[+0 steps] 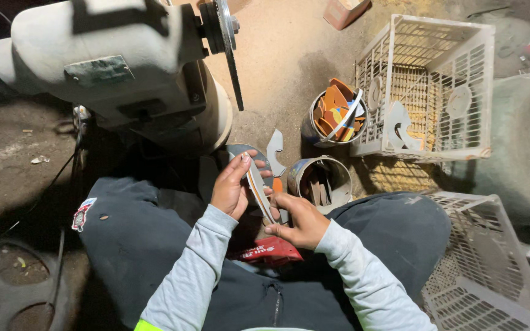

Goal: The person sits on the floor and repeatedly picks up small, flat, irregularly shaped plastic pieces from a bucket. They rub the edges of each piece against a stationary grinding wheel to smooth them, then place the pieces back into the bucket. The process is repeated for multiple pieces.

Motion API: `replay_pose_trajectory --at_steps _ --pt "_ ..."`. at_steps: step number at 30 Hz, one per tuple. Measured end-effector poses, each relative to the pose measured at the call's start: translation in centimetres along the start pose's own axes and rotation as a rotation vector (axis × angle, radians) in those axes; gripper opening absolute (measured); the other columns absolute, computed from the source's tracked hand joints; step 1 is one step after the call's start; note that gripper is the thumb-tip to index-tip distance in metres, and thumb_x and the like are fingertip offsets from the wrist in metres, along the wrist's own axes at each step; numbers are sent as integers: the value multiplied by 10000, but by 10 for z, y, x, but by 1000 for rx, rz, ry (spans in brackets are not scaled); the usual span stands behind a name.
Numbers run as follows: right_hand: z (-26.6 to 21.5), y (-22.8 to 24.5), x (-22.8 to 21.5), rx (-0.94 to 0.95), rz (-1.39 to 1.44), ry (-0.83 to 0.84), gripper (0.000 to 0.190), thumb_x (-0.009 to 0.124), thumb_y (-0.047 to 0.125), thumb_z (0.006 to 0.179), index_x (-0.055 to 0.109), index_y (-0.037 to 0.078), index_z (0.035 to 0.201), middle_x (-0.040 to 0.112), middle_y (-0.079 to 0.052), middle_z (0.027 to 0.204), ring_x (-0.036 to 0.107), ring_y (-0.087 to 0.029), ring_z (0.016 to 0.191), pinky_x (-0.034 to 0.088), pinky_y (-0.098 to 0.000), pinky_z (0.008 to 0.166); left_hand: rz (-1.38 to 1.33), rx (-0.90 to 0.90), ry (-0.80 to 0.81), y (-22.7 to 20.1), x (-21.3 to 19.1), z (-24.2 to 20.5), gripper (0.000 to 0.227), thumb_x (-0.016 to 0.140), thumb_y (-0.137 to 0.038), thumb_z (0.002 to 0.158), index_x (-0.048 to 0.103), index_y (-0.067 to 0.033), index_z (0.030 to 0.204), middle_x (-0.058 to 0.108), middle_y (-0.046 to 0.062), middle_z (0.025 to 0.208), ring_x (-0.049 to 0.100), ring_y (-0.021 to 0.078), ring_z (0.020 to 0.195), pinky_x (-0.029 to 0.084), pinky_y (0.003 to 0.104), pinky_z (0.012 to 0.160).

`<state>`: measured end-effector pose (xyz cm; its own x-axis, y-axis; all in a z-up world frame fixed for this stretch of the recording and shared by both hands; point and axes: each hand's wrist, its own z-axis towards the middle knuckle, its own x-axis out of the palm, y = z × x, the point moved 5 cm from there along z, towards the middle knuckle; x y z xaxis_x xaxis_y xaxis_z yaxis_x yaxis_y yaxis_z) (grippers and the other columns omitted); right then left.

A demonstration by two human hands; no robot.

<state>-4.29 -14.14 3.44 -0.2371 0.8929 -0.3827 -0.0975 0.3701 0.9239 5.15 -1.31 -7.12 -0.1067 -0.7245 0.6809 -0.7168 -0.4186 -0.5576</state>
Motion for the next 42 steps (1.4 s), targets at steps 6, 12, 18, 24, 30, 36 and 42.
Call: replay_pose_trajectory --at_steps 6,12,18,24,30,36,42 --pt "8 -21 8 98 -12 56 324 823 131 837 529 23 920 610 -145 843 680 -353 905 538 -406 849 589 -15 -230 -31 -16 -1 437 533 -398 1024 570 -117 1357 694 131 1091 684 262 951 611 433 716" --pt "23 -47 32 82 -435 -34 339 787 58 740 557 33 988 598 -169 921 613 -405 890 499 -477 729 1011 859 -431 -103 -31 -32 379 640 -190 1073 572 64 1346 697 153 1221 674 189 1103 539 316 965" --pt "35 -61 62 31 -712 -16 301 683 -3 697 583 50 976 615 -155 975 622 -370 997 496 -452 874 758 676 -327 -96 -36 -29 267 626 -106 1044 625 46 1263 722 104 1087 689 147 968 570 274 868" --pt "41 -70 73 -23 -801 -32 191 625 27 791 601 51 979 622 -156 988 617 -351 1052 441 -459 1019 805 640 -352 -99 -24 -35 209 643 -58 1002 659 31 1190 749 72 980 709 133 864 574 264 802" --pt "44 -89 85 26 -810 39 232 581 34 831 613 50 1060 635 -149 1016 624 -336 1086 368 -533 1135 877 648 -346 -100 -18 -37 163 661 -29 967 686 18 1122 761 65 949 717 127 859 577 265 811" --pt "42 -91 85 -7 -874 -130 185 565 71 850 569 52 1034 652 -166 1074 623 -346 1080 397 -539 1077 914 617 -378 -95 -18 -35 195 677 -40 953 700 20 1136 772 76 964 728 134 857 578 269 810" --pt "42 -92 93 66 -833 -60 133 563 64 882 558 52 1014 656 -143 967 634 -341 980 487 -443 919 902 588 -371 -92 -17 -31 245 684 -46 936 703 30 1168 778 92 998 739 142 871 587 273 814"
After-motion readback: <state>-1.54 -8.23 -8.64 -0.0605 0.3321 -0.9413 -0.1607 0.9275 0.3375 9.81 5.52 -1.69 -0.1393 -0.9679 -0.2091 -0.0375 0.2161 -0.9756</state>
